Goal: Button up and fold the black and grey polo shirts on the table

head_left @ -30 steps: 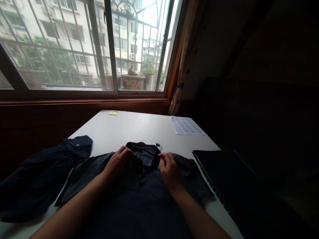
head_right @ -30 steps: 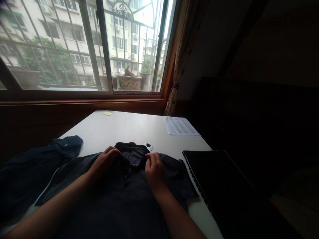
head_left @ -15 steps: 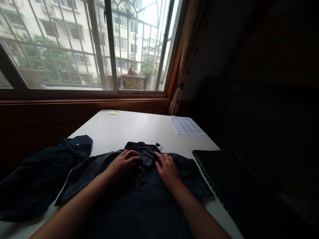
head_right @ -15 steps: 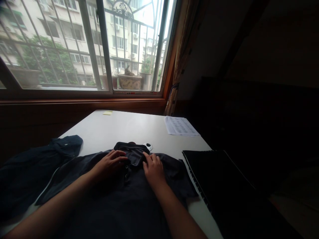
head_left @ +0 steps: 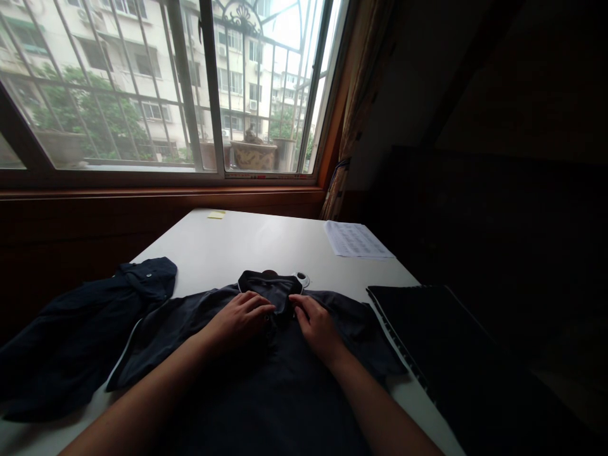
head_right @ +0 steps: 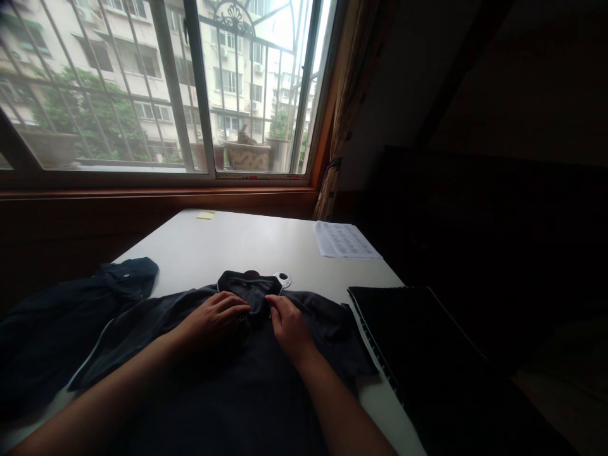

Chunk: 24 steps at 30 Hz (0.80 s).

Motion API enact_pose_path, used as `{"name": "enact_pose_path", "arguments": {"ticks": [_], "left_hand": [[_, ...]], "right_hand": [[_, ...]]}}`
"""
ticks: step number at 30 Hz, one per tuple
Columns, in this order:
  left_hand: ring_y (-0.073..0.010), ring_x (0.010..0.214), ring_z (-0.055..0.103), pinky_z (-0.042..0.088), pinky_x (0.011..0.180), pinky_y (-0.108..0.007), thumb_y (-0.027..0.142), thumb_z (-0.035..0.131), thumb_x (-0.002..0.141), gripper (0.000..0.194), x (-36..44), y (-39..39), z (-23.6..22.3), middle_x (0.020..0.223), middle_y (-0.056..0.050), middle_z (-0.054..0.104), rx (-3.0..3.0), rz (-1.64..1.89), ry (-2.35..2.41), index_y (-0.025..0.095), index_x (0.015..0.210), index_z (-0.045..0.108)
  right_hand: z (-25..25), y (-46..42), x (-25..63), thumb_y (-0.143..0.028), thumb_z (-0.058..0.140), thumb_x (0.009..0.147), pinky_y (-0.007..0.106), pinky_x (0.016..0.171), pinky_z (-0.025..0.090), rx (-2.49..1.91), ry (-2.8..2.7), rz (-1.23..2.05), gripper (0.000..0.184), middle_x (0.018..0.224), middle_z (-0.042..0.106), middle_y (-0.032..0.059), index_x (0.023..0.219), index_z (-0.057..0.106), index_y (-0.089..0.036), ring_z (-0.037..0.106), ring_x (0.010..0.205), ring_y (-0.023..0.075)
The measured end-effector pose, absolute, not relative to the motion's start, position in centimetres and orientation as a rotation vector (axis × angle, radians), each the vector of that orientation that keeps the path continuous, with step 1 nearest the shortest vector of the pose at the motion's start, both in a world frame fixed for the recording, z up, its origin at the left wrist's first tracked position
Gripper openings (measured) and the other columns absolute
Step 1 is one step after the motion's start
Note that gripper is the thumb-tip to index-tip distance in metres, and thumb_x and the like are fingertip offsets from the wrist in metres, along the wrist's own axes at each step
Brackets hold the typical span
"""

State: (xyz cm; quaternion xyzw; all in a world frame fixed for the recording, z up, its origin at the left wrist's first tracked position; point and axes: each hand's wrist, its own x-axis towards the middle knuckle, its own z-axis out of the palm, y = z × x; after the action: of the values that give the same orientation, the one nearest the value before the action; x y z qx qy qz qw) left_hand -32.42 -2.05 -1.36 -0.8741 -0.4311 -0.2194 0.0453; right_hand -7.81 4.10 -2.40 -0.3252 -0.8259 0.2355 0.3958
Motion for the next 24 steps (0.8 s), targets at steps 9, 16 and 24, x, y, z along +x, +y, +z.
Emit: {"name": "enact_pose_path", "arguments": {"ticks": [9,16,24], "left_hand": [[-0.028,0.131,0.048,0.045,0.106,-0.049,0.026,0.057,0.098,0.047,-32.04,-2.33,-1.27,0.142,-0.004,0.057,-2.68,-0.58,-1.287,0.033,0.143,0.048],[-0.0285,0.122,0.052,0.045,0.103,-0.05,0.029,0.054,0.1,0.031,-31.64,-2.81,-0.92,0.129,-0.007,0.063,-2.667,-0.558,-1.287,0.031,0.13,0.061],[-0.0259,0.12,0.053,0.044,0.103,-0.046,0.023,0.051,0.1,0.032,-31.74,-2.52,-1.5,0.125,-0.006,0.065,-2.618,-0.589,-1.377,0.028,0.131,0.059]], "right_hand": [[-2.13,3.67,-8.06,-0.01,0.041,0.095,0.035,0.106,0.05,-0.717,-2.163,0.687,0.046,0.129,0.067,0.0044,0.134,0.057,-0.027,0.063,0.119,0.0179],[-2.07,4.17,-7.7,-0.006,0.048,0.088,0.039,0.09,0.054,-0.978,-2.116,0.415,0.03,0.095,0.072,0.0059,0.097,0.071,-0.022,0.065,0.094,0.0224],[-2.1,3.9,-7.61,-0.002,0.052,0.085,0.039,0.1,0.049,-0.798,-2.314,0.43,0.045,0.116,0.072,0.0028,0.115,0.074,-0.027,0.06,0.107,0.0212]]}}
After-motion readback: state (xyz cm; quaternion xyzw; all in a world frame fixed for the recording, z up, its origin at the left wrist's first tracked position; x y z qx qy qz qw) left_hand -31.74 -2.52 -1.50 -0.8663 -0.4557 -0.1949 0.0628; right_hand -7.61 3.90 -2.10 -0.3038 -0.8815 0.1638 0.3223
